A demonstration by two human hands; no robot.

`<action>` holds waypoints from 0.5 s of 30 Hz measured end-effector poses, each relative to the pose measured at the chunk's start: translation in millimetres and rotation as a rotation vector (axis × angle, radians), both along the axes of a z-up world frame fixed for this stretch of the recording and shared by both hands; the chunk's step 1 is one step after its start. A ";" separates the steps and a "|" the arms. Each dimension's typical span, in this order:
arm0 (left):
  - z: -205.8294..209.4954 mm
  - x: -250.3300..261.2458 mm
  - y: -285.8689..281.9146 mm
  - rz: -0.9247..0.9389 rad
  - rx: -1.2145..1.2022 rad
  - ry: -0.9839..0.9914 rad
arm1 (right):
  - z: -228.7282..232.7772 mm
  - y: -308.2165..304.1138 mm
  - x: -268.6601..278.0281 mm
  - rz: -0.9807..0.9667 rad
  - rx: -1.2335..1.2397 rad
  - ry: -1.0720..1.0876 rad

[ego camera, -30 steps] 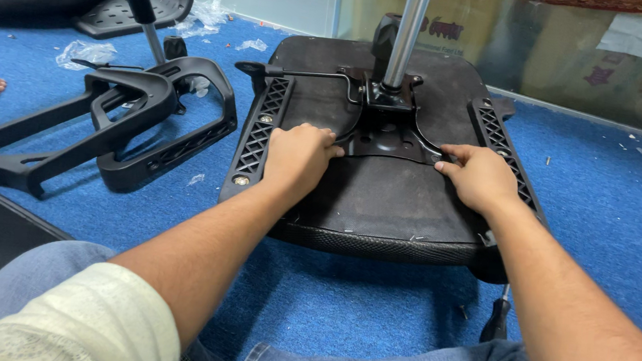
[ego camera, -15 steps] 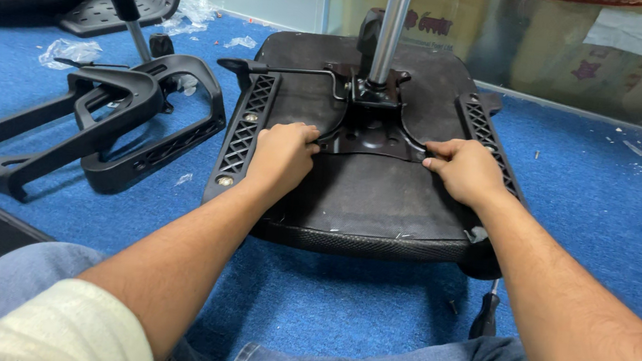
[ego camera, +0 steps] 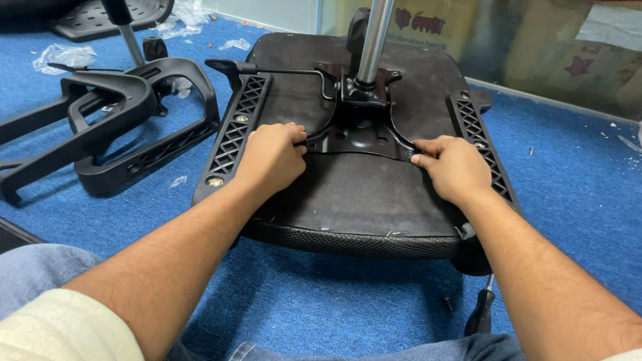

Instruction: The person attaches a black plastic frame to the underside of an office chair seat using a screwdriver and screws. They then place the chair base with gas lift onto the seat and secure it with additional screws.

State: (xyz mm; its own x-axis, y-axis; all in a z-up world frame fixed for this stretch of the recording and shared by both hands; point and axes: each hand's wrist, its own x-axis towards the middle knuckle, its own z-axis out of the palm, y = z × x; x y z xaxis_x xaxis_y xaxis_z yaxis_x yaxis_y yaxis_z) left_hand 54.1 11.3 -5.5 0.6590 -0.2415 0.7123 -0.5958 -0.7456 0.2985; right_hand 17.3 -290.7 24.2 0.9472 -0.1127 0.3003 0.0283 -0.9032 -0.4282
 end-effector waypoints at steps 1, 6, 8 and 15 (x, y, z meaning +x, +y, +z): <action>0.2 0.0 -0.4 0.003 0.000 0.003 | -0.7 -0.5 -0.3 -0.005 0.010 0.003; -1.4 1.7 -0.4 0.015 0.000 0.008 | -6.0 -0.6 3.6 -0.036 -0.009 -0.024; -1.7 2.5 -2.8 0.016 0.007 0.021 | -8.4 -3.1 4.5 -0.053 0.016 -0.014; -1.0 2.2 -3.4 0.034 0.031 0.049 | -10.0 -1.9 9.9 -0.093 0.009 -0.020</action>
